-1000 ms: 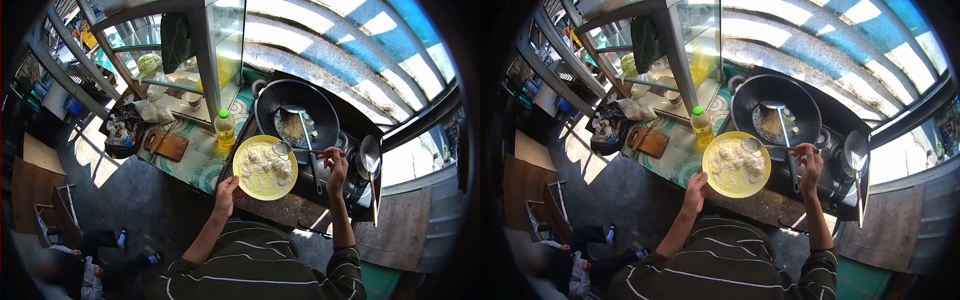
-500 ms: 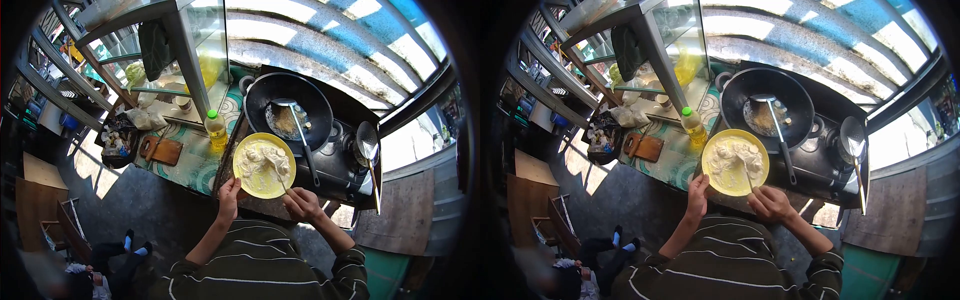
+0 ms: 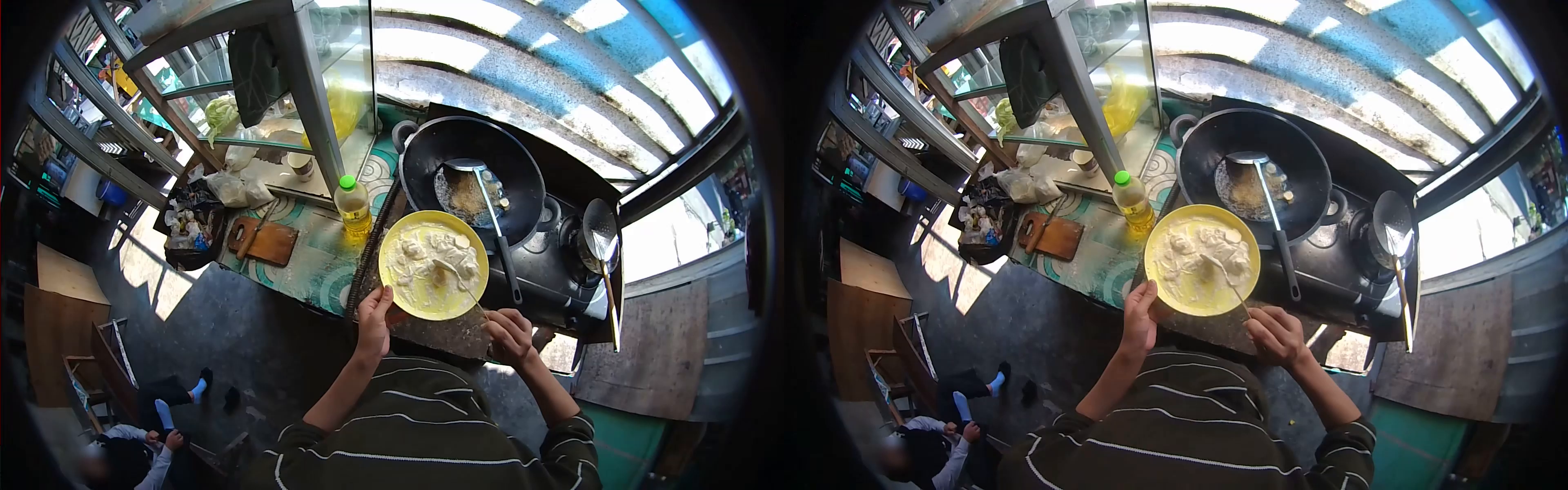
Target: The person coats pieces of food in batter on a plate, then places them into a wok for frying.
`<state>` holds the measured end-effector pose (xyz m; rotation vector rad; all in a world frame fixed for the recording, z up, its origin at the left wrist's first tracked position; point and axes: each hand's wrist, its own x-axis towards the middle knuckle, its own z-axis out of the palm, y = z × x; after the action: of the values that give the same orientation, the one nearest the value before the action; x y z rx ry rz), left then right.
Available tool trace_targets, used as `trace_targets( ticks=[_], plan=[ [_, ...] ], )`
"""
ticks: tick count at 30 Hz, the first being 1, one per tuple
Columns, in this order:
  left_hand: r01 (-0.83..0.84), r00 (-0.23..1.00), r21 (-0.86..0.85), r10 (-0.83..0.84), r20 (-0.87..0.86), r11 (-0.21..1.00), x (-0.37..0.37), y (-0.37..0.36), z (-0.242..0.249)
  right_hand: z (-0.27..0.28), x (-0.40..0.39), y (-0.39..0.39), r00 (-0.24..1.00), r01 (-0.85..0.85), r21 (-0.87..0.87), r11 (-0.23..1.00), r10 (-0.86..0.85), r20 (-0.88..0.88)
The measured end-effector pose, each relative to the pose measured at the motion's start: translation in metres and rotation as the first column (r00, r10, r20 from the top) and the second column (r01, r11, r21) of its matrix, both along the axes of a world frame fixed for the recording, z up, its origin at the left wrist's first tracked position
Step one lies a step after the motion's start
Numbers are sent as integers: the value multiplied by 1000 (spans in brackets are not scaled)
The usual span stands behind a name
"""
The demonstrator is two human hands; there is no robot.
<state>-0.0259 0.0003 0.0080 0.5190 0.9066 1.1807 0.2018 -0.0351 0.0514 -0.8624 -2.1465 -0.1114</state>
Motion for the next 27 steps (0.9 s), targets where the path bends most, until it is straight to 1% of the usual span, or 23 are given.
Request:
trace_targets(
  ticks=[1,3,4,5,7,9,11,12,14,15,17,19,21,23,25,26,27],
  plan=[
    [-8,1000,6,8,9,1000,1,1,0,-1,-3,-5,1000,-5,-26,1000,5,5],
    [-16,1000,9,16,16,1000,-1,1,0,-5,-6,-14,998,-45,-30,999,43,-40],
    [-7,999,18,6,32,1000,-1,1,1,-8,-7,-17,996,-38,-40,998,35,-79],
    [3,999,26,-4,47,1000,-2,1,1,-7,-5,-17,996,-38,-40,998,35,-79],
    [16,998,26,-17,56,1000,-1,1,4,-7,2,-17,971,20,-102,995,-43,-235],
    [25,997,26,-27,66,999,0,1,7,-3,6,-13,905,138,-156,978,-189,-380],
    [11,998,43,-13,59,999,0,2,10,-8,13,-13,867,184,-194,964,-252,-430],
    [12,998,46,-15,61,999,1,3,10,-7,13,-14,867,185,-190,964,-252,-429],
    [-10,1000,85,9,14,996,3,3,11,-7,7,-20,840,159,-263,952,-270,-471],
    [-7,1000,83,6,13,997,4,2,12,-8,3,-22,839,161,-264,951,-273,-471],
    [-40,999,94,43,-25,995,6,2,13,-11,-7,-25,762,155,-351,924,-338,-552],
    [-47,999,92,49,-19,995,4,3,9,-7,-13,-25,766,131,-351,927,-320,-557],
    [-53,998,90,55,-15,995,1,2,8,-2,-14,-20,840,116,-266,957,-237,-488],
    [-53,999,33,53,-3,998,-2,1,8,-4,-7,-16,838,114,-259,959,-233,-494],
    [-54,999,49,54,-1,997,0,0,9,-3,-1,-13,762,161,-300,940,-311,-568],
    [-54,999,63,54,-3,997,0,-1,9,-4,1,-11,763,206,-290,935,-339,-551],
    [-57,998,65,57,-2,996,1,-2,9,-6,2,-12,764,203,-288,936,-335,-551]
  ],
)
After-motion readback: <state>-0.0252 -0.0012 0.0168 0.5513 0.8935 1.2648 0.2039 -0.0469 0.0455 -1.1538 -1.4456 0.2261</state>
